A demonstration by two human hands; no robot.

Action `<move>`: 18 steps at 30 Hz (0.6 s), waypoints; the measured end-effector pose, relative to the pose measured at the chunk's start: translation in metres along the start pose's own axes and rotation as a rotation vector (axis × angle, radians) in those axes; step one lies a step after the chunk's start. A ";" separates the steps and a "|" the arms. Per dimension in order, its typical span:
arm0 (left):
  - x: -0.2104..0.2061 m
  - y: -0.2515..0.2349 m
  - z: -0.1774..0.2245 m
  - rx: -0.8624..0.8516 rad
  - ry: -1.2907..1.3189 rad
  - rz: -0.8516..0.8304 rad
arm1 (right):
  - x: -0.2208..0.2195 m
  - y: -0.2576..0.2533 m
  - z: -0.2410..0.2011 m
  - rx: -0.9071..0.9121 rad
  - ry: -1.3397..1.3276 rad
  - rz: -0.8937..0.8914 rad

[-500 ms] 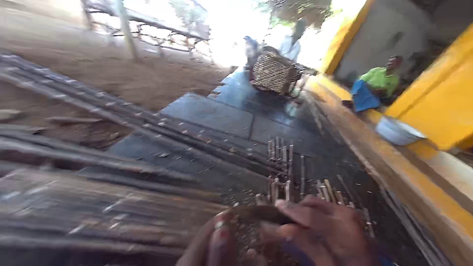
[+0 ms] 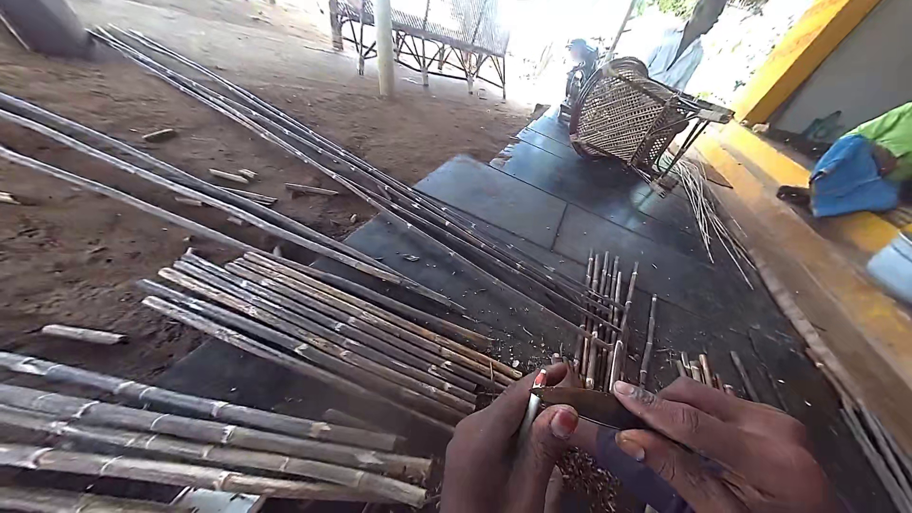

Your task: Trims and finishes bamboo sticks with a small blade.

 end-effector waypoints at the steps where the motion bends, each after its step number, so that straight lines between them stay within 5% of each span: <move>1: 0.002 0.000 0.001 -0.006 -0.031 0.011 | 0.000 0.000 -0.001 -0.002 0.018 0.002; 9: 0.005 0.003 -0.003 0.059 -0.101 0.088 | -0.001 -0.001 -0.009 -0.010 0.128 0.053; 18: 0.000 0.002 -0.003 0.034 -0.003 -0.013 | -0.004 -0.003 -0.007 0.004 -0.009 -0.003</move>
Point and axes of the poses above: each hand's wrist, its own y-axis away from the middle knuckle, its own x-axis out of the back of the hand, z = x × y, the point moved 8 cm from there along -y, towards the middle knuckle, and after that the axes turned 7 degrees about -y, right-handed, at the moved point
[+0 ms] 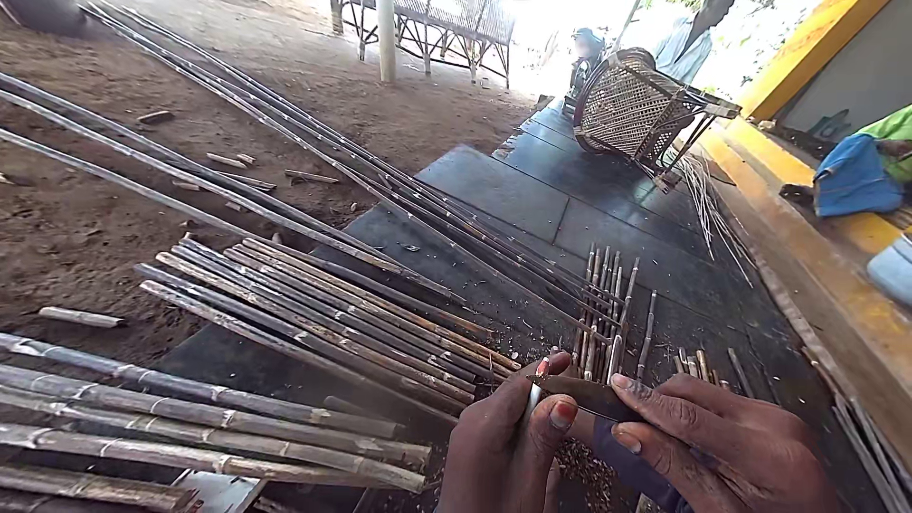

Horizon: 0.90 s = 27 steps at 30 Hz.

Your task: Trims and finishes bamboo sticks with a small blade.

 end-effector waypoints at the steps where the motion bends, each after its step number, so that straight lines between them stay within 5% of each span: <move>1: 0.000 0.000 0.000 -0.004 0.002 -0.005 | 0.000 0.000 0.000 -0.001 -0.012 0.000; 27: 0.008 0.001 -0.008 0.093 -0.106 0.101 | -0.005 0.002 -0.012 0.044 0.255 0.077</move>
Point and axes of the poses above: each hand's wrist, its own y-axis away from the middle knuckle, its own x-axis out of the back of the hand, z = x × y, the point moved 8 cm from there along -y, towards the middle knuckle, and after that the axes turned 7 degrees about -y, right-handed, at the moved point
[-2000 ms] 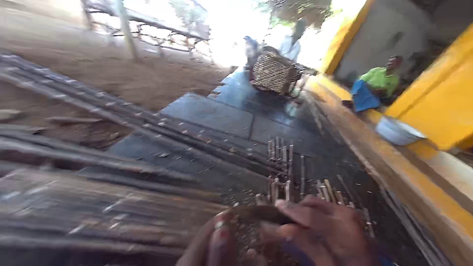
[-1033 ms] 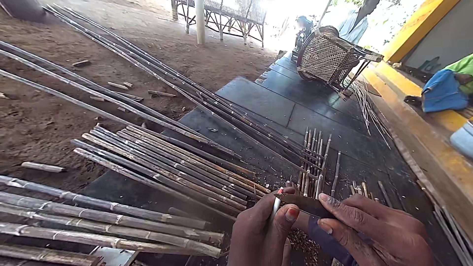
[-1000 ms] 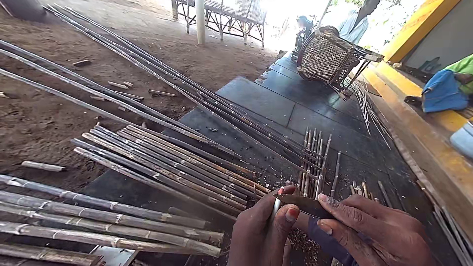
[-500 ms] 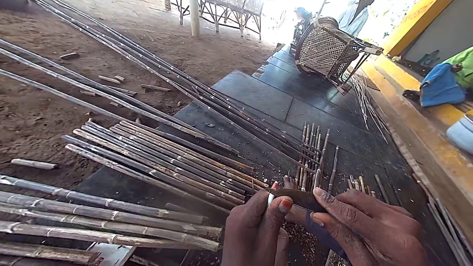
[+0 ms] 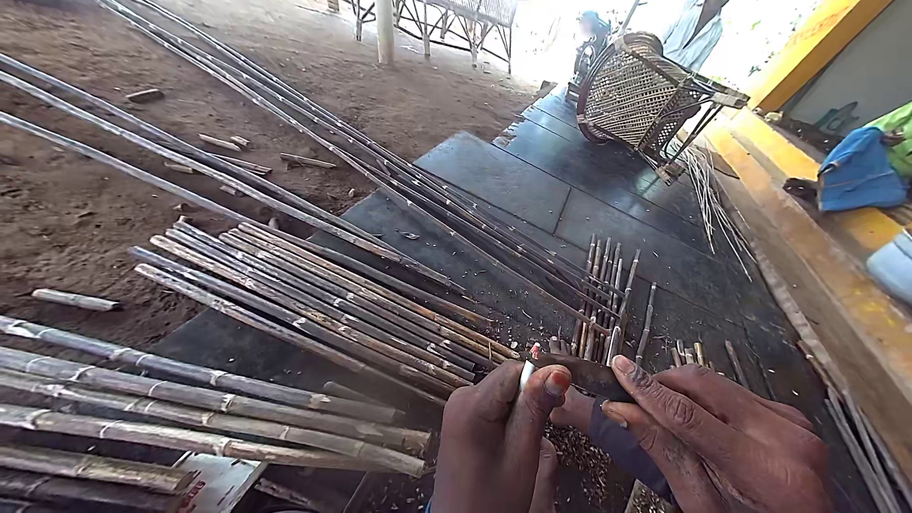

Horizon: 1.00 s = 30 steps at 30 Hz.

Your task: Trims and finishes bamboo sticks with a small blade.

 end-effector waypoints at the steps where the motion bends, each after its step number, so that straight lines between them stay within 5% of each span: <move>1: 0.000 0.000 0.000 0.002 -0.002 0.001 | 0.000 0.000 0.000 0.000 0.005 0.003; 17: -0.004 0.000 -0.010 0.064 0.165 -0.053 | 0.020 -0.003 0.008 -0.031 0.017 0.134; 30: -0.006 0.001 0.003 -0.015 0.155 -0.070 | 0.002 0.000 0.014 -0.063 -0.177 -0.042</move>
Point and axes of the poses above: each hand's wrist, its own y-axis away from the middle knuckle, its own x-axis out of the back of the hand, z = x × y, the point moved 8 cm from there along -y, towards the middle knuckle, and after that the axes turned 7 degrees about -y, right-handed, at the moved point
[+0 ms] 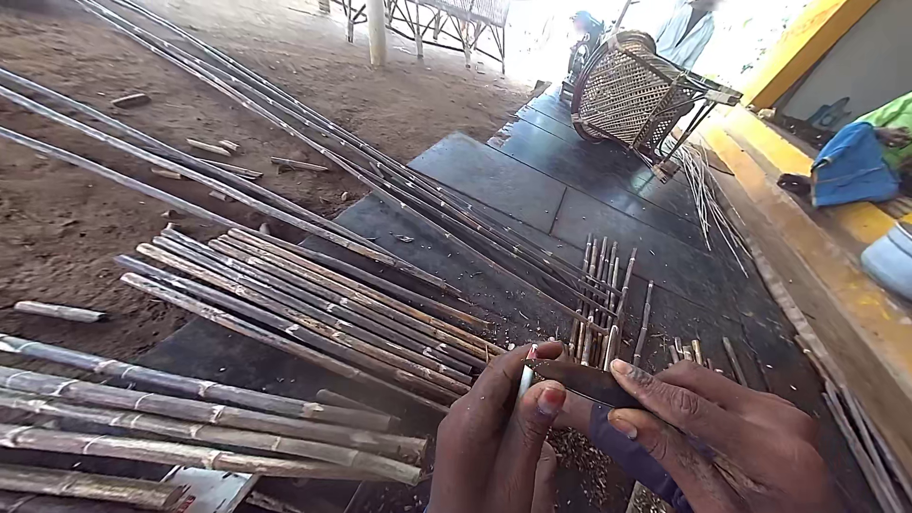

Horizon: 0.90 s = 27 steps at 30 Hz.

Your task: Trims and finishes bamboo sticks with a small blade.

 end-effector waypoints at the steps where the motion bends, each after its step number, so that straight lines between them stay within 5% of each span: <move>1: 0.000 0.000 0.001 -0.004 -0.016 -0.003 | 0.000 0.000 0.000 0.002 -0.003 -0.005; 12: -0.002 0.001 0.006 -0.037 -0.018 -0.018 | -0.001 0.000 -0.001 0.017 -0.066 -0.045; 27: 0.007 0.003 0.004 -0.009 -0.162 0.119 | -0.004 0.003 -0.015 0.065 0.174 0.023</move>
Point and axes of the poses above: each hand's wrist, its own y-axis away from the middle knuckle, its own x-axis out of the back of the hand, z = x × y, the point moved 8 cm from there along -y, towards the middle knuckle, and after that the axes turned 7 degrees about -y, right-handed, at the moved point
